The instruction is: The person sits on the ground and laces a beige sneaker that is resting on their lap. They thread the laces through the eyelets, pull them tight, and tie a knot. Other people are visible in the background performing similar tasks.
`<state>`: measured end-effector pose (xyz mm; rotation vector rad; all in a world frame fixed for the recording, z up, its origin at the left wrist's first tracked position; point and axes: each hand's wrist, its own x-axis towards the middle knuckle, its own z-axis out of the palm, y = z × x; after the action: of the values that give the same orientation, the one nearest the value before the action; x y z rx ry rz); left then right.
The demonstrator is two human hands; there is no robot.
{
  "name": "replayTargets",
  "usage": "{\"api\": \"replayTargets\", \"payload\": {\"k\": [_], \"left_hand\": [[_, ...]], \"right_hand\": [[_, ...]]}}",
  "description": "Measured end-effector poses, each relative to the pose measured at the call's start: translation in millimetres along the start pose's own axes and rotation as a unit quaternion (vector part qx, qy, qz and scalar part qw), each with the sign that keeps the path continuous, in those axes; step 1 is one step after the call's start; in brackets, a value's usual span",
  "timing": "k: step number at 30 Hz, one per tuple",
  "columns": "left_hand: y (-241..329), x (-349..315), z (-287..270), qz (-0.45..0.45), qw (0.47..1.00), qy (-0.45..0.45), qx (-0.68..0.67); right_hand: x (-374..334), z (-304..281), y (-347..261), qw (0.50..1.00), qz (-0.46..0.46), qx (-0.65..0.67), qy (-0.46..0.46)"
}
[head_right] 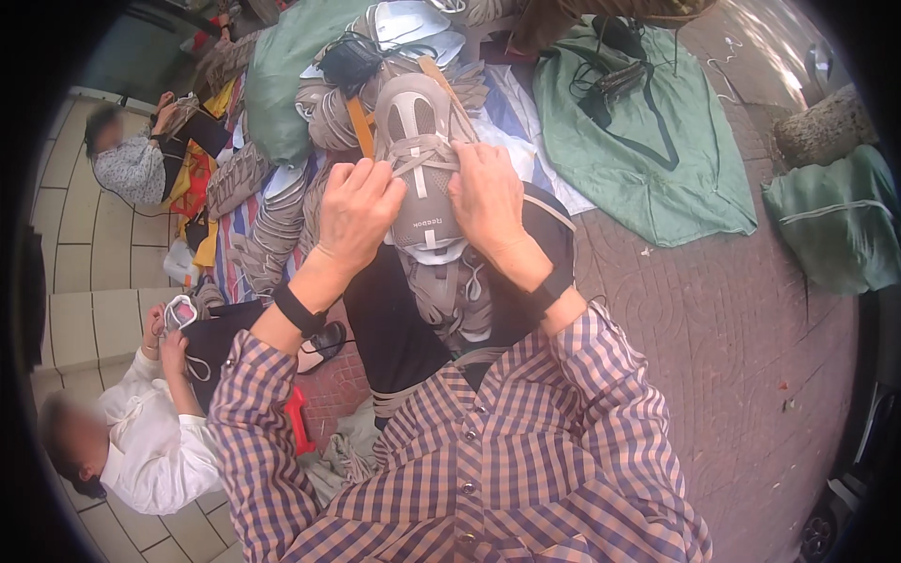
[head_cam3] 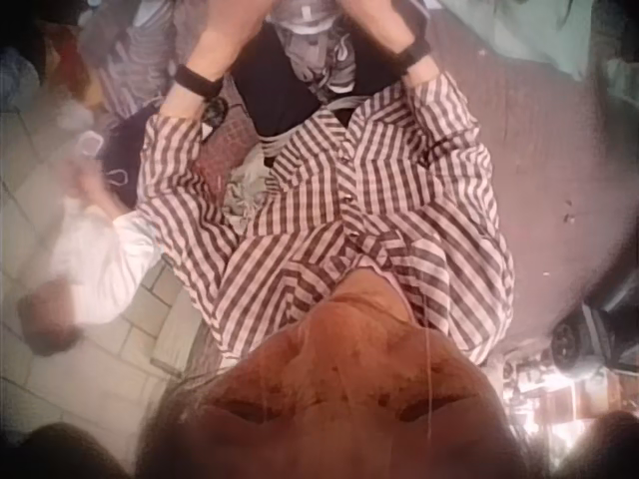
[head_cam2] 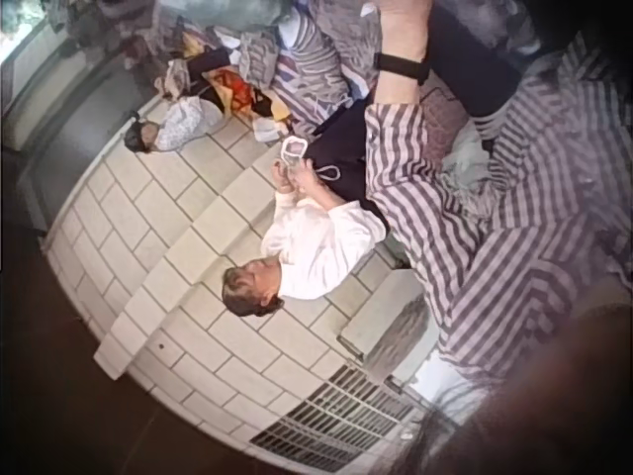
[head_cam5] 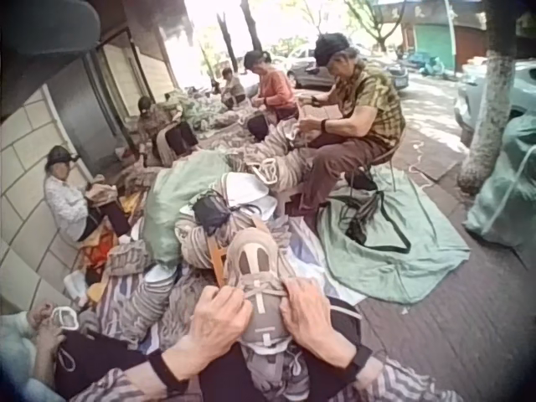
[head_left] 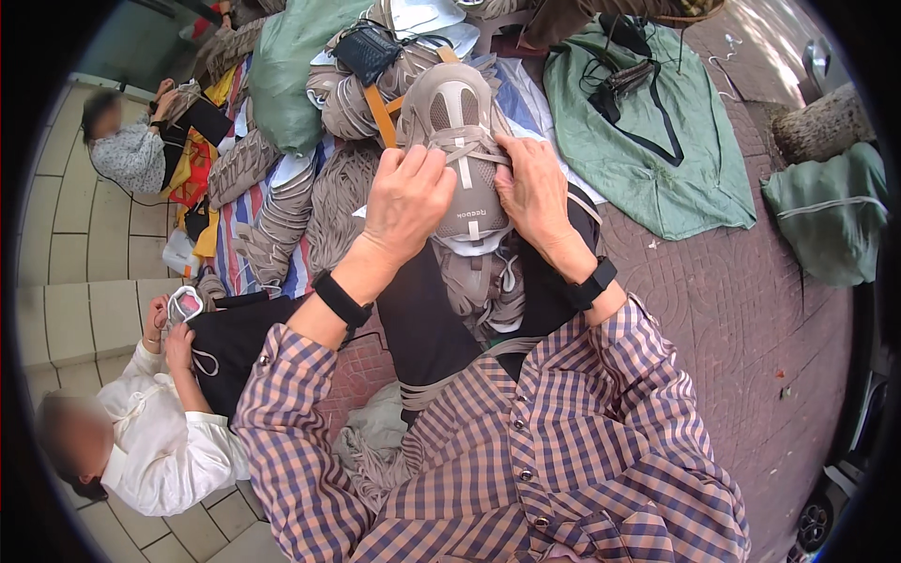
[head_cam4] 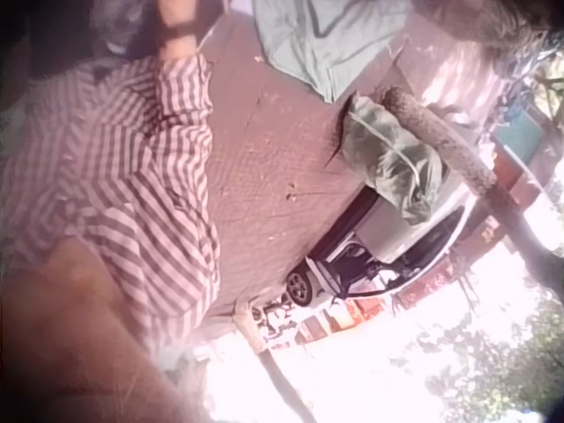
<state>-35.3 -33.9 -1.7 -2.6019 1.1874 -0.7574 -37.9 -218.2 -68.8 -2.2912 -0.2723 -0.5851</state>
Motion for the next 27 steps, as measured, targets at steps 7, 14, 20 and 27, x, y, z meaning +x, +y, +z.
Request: {"api": "replayTargets", "payload": {"k": [7,14,20,27], "left_hand": [[4.3,18.9,15.5,0.069,0.982,-0.086,0.151],[9.8,2.3,-6.2,0.216,0.967,-0.053,-0.123],[60.0,-6.4,13.5,-0.241,0.903,-0.016,-0.355],[74.2,21.4,41.4,-0.305,0.932,0.053,-0.188]], "right_hand": [[1.4,-2.4,7.8,1.0,-0.021,-0.002,-0.02],[-2.1,-4.0,9.7,1.0,0.012,0.018,-0.001],[6.4,-12.6,6.8,0.999,-0.01,0.01,-0.048],[11.5,-15.6,21.2,0.996,-0.024,0.058,-0.059]]}}
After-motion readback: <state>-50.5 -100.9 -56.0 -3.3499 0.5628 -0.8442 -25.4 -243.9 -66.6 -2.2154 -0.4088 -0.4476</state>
